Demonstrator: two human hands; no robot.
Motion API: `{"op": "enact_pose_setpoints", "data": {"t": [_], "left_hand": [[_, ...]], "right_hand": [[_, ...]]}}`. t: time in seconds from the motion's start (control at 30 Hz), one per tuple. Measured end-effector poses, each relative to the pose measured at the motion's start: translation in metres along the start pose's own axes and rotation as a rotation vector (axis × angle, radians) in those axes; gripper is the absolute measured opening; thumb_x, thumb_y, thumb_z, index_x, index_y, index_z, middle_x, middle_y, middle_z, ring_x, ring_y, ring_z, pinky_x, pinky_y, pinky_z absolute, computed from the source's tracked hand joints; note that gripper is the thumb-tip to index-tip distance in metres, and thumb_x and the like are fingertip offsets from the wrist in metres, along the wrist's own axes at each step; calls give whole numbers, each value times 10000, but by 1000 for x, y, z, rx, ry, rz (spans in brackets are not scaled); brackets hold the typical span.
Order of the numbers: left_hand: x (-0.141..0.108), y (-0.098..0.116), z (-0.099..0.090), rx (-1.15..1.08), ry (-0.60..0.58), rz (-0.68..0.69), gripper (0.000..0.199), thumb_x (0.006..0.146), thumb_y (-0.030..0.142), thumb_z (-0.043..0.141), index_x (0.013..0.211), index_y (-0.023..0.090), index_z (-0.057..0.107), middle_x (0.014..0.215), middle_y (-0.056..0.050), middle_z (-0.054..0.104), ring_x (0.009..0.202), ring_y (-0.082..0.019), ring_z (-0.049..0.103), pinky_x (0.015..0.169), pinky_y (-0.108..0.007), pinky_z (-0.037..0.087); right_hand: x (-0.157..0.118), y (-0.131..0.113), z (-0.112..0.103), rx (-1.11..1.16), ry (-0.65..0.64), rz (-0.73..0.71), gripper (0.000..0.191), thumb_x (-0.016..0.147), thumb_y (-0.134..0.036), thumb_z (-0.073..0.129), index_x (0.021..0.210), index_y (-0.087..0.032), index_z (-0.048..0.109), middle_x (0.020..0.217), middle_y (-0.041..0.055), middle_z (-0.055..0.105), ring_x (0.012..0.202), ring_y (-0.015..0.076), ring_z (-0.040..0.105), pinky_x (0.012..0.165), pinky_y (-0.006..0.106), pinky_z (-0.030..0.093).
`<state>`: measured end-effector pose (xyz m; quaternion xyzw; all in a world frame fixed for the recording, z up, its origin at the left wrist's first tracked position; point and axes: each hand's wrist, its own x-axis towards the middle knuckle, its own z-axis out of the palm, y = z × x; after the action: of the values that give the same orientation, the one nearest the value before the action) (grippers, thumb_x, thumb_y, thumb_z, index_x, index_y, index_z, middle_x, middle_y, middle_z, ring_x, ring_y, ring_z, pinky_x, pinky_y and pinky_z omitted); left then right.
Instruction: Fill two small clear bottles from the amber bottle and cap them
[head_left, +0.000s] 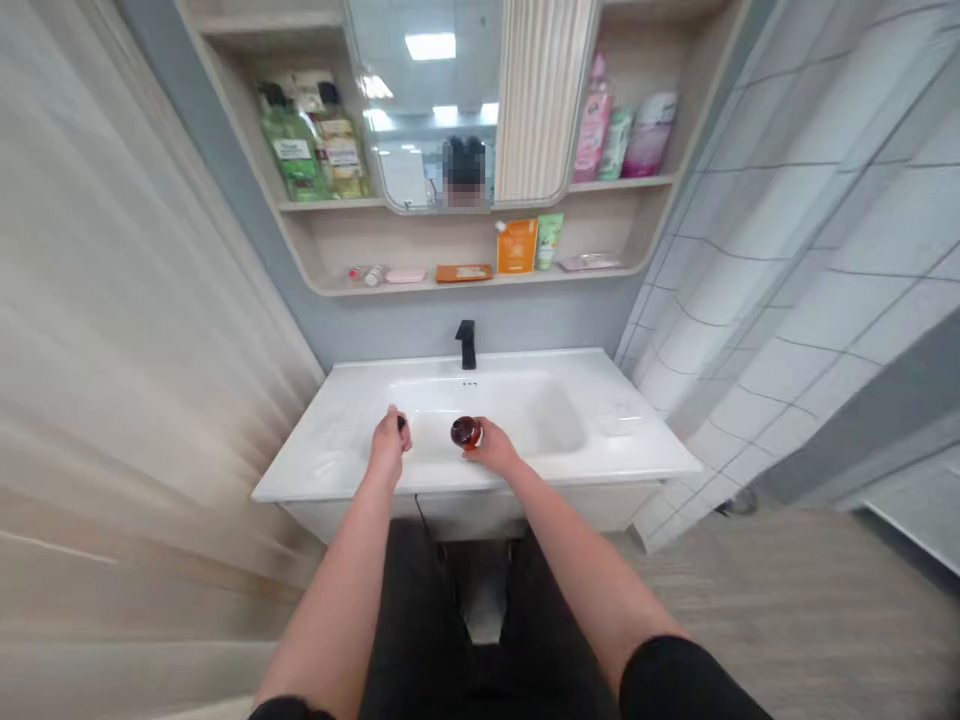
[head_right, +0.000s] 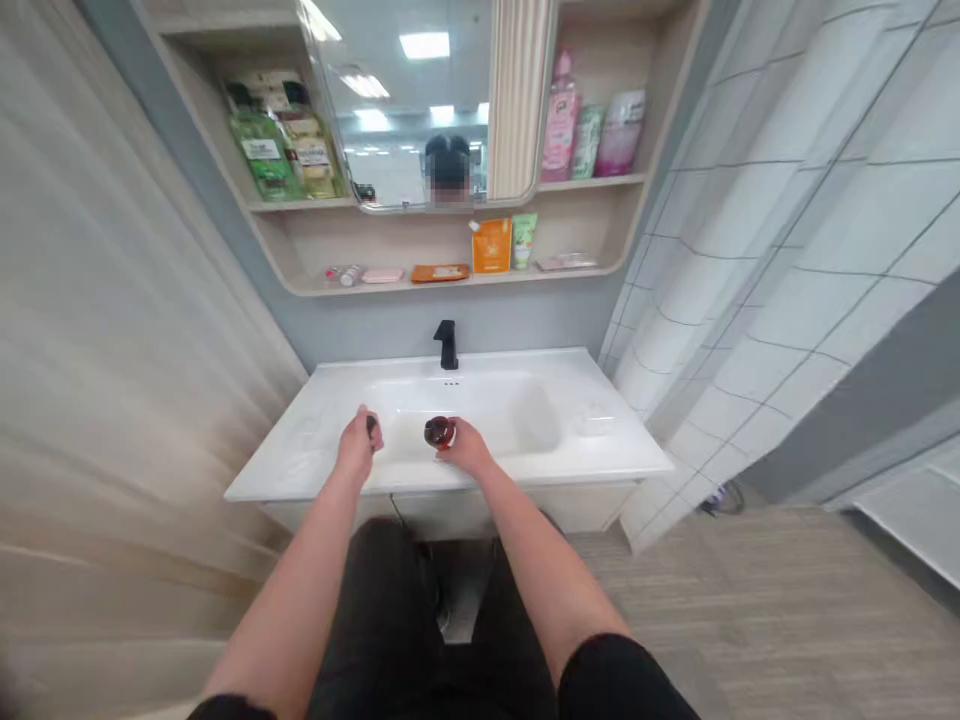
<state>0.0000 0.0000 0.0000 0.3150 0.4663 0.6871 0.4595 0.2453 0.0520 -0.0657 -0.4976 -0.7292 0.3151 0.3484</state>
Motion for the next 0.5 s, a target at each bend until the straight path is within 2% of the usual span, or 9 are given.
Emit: {"op": "enact_pose_setpoints", "data": {"t": [0.13, 0.23, 0.33, 0.43, 0.5], "left_hand": [[-5, 28, -77, -192, 70, 8, 452, 892, 568, 847, 841, 216, 569, 642, 56, 468, 537, -88, 412, 500, -201, 355], [2, 55, -135, -172, 169, 171, 454, 802, 516, 922, 993, 208, 648, 792, 13, 634, 639, -92, 533, 585, -199, 438], [18, 76, -185, 12, 330, 322, 462, 749, 484, 933, 986, 197, 658, 859, 11, 681, 685, -91, 569, 640, -211, 480], [35, 84, -220, 322, 517, 255, 426, 678, 398, 927, 945, 195, 664, 808, 13, 692, 704, -145, 636, 685, -278, 547], [45, 82, -233, 536, 559, 173, 413, 644, 380, 924, 910, 200, 664, 787, -1, 713, 740, -201, 690, 724, -332, 582]], "right_hand": [[0, 3, -1, 42, 6, 24, 719, 636, -263, 968, 1295, -238, 682, 1203, 55, 793, 1129, 312, 743, 1031, 437, 557], [2, 7, 0, 64, 20, 29, 729, 640, -260, 964, 1310, -245, 678, 1204, 49, 797, 1114, 304, 747, 1014, 429, 562], [3, 11, 1, 70, 31, 24, 731, 640, -263, 972, 1310, -249, 679, 1219, 49, 798, 1116, 303, 749, 1018, 430, 562], [4, 12, 1, 80, 33, 36, 728, 642, -268, 982, 1307, -259, 684, 1231, 43, 800, 1132, 306, 754, 1037, 438, 558], [4, 13, 1, 81, 35, 45, 726, 642, -264, 986, 1304, -260, 687, 1225, 42, 804, 1136, 309, 757, 1040, 440, 558]]}}
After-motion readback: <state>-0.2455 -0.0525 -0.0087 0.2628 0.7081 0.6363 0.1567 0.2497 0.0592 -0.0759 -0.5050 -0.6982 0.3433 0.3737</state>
